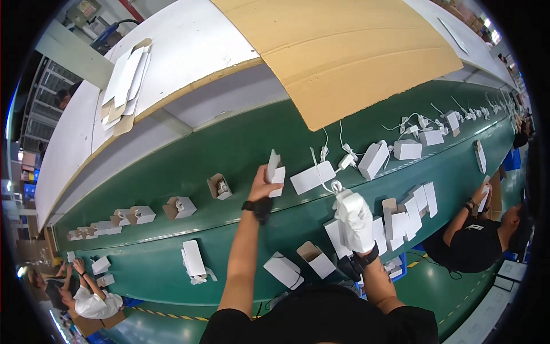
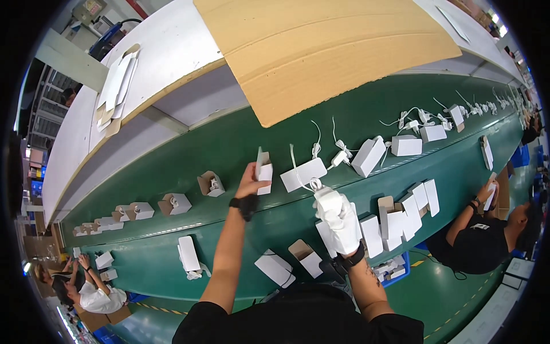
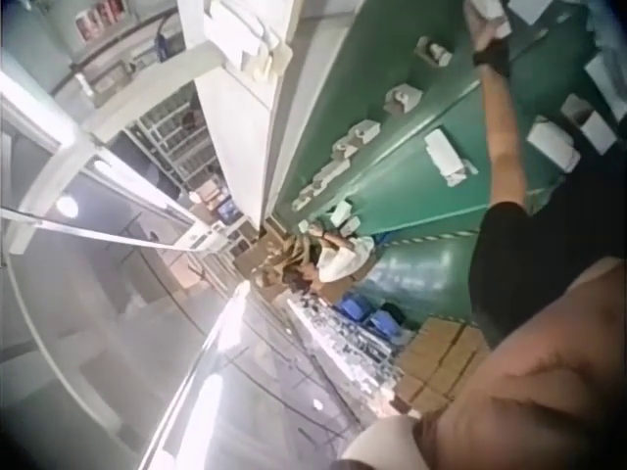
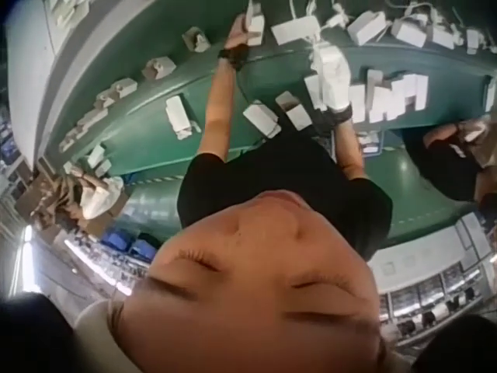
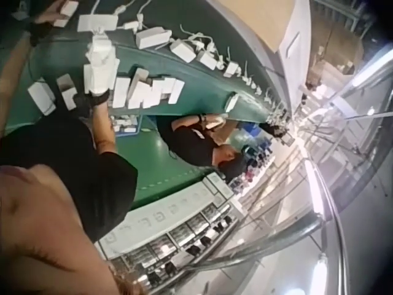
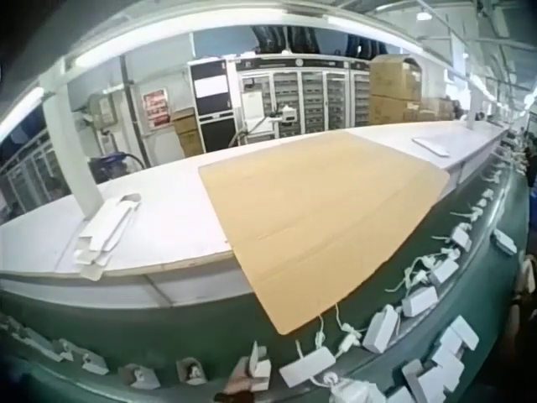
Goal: The person packages power adapters by hand, picking up an adapter and a cardboard box, placing the adapter inside the box, and setting the box back onto the conveyor belt.
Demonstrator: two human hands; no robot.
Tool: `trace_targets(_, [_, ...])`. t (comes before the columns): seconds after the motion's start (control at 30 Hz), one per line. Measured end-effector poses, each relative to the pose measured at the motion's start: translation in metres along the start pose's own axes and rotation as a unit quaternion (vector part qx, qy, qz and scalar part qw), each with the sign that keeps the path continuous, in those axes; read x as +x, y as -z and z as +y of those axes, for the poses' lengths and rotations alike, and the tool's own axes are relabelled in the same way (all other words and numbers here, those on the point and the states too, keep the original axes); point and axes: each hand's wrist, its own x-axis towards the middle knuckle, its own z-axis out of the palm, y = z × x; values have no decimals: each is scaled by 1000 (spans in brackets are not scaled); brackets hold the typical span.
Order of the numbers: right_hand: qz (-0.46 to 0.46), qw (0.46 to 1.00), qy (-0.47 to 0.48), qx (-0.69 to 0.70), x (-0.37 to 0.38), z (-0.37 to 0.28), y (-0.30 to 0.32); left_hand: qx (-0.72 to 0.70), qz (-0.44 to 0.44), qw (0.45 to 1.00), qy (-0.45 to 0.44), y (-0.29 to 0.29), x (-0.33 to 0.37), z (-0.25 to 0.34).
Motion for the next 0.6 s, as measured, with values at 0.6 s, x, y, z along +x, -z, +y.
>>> trace_targets(0.6, [-307, 680, 155, -647, 8, -35, -17, -66, -234, 957, -156, -18, -140, 78])
